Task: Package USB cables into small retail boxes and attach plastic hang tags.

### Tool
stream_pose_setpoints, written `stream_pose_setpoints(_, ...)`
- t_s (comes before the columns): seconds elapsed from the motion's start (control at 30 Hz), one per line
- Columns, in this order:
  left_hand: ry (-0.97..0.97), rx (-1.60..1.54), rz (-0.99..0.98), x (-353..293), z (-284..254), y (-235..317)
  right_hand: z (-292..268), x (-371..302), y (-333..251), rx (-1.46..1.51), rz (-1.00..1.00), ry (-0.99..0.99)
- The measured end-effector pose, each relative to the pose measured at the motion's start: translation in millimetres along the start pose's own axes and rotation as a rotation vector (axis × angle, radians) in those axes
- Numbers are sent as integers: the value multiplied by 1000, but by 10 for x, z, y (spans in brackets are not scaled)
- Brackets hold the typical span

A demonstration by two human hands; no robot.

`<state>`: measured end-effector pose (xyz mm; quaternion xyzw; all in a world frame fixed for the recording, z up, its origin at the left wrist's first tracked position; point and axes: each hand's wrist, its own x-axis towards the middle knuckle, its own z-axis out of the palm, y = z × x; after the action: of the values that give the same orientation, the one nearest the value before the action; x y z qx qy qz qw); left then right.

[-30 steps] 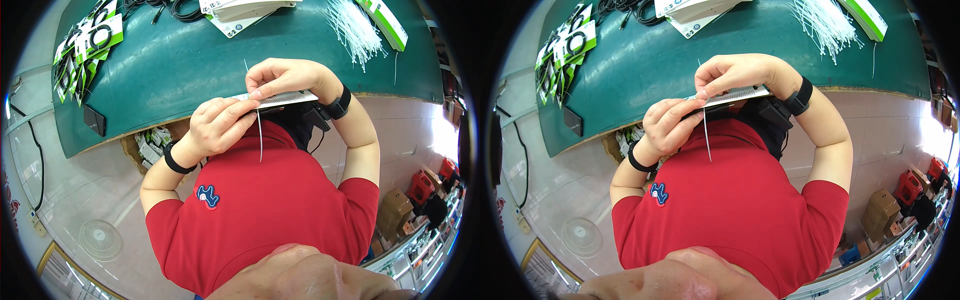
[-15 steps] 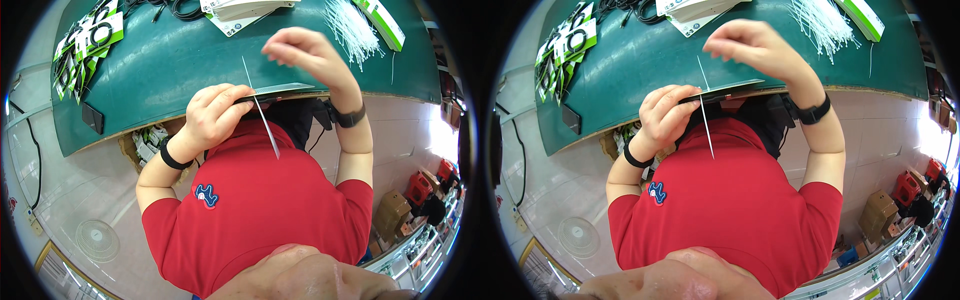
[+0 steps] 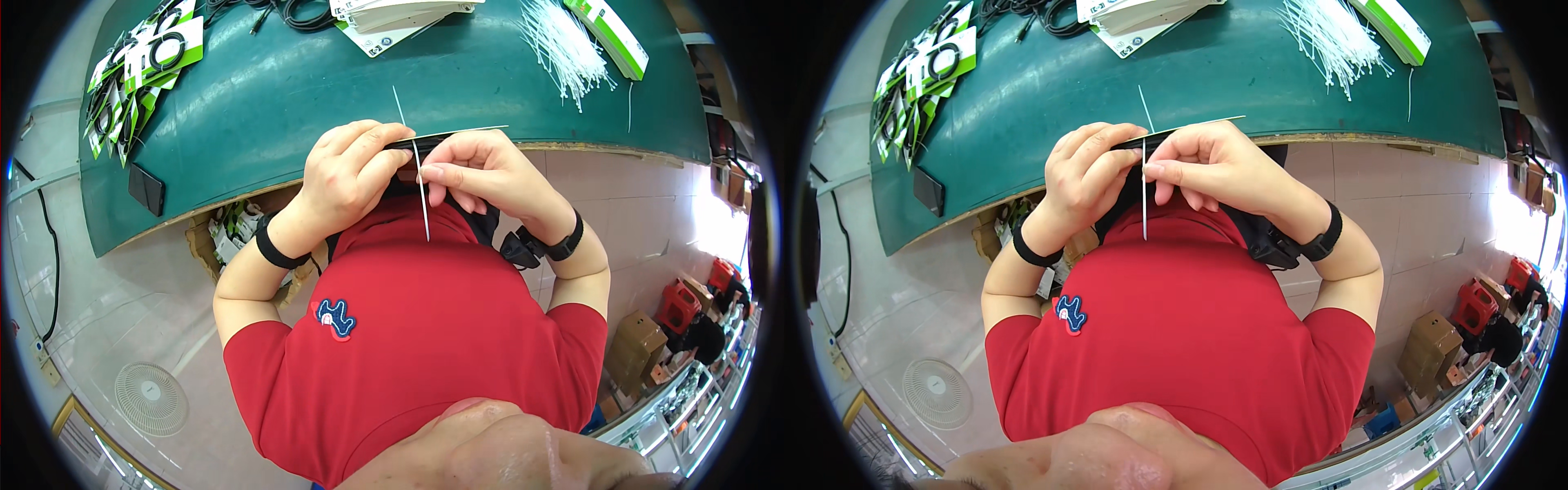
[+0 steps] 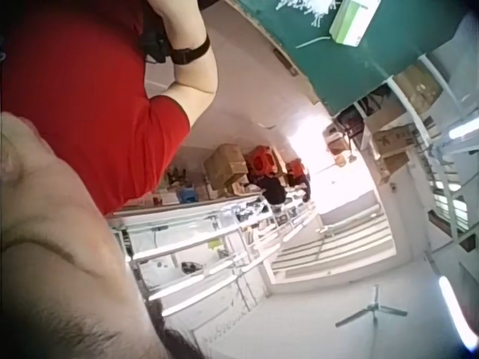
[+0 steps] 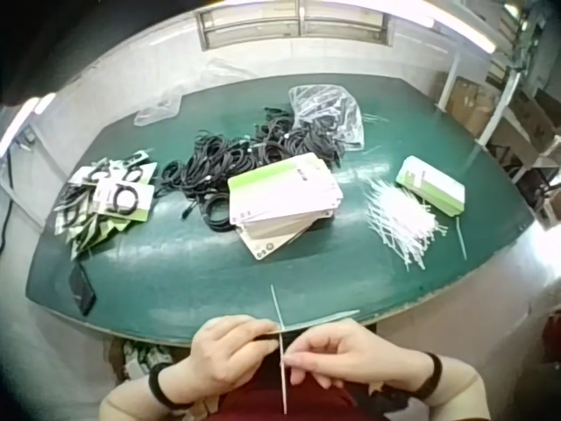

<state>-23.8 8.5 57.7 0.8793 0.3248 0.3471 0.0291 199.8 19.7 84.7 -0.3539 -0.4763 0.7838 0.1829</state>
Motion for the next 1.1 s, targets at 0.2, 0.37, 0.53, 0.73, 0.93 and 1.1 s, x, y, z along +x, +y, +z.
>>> stream_pose_setpoints(0.2,3,8,0,4,13,-37,30,68,28,184,11,54)
stream_pose_setpoints(0.37,1,-4,1,16,4,-20,10,84,89,216,31,48)
stream_pose_setpoints(0.53,-1,-22,-17,38,-6,-29,51,68,104,92,-17,46)
stream_pose_setpoints(0.73,24,-94,-74,103,11,-96,-19,83,23,-274,-236,201)
stream_pose_setpoints(0.93,-283,-689,-730,114,-30,-70,-98,239,91,-351,-315,294)
stream_pose_setpoints(1.1,-411,-1131,-1054,-16,39,-112,-116,262,242,-403,-275,247)
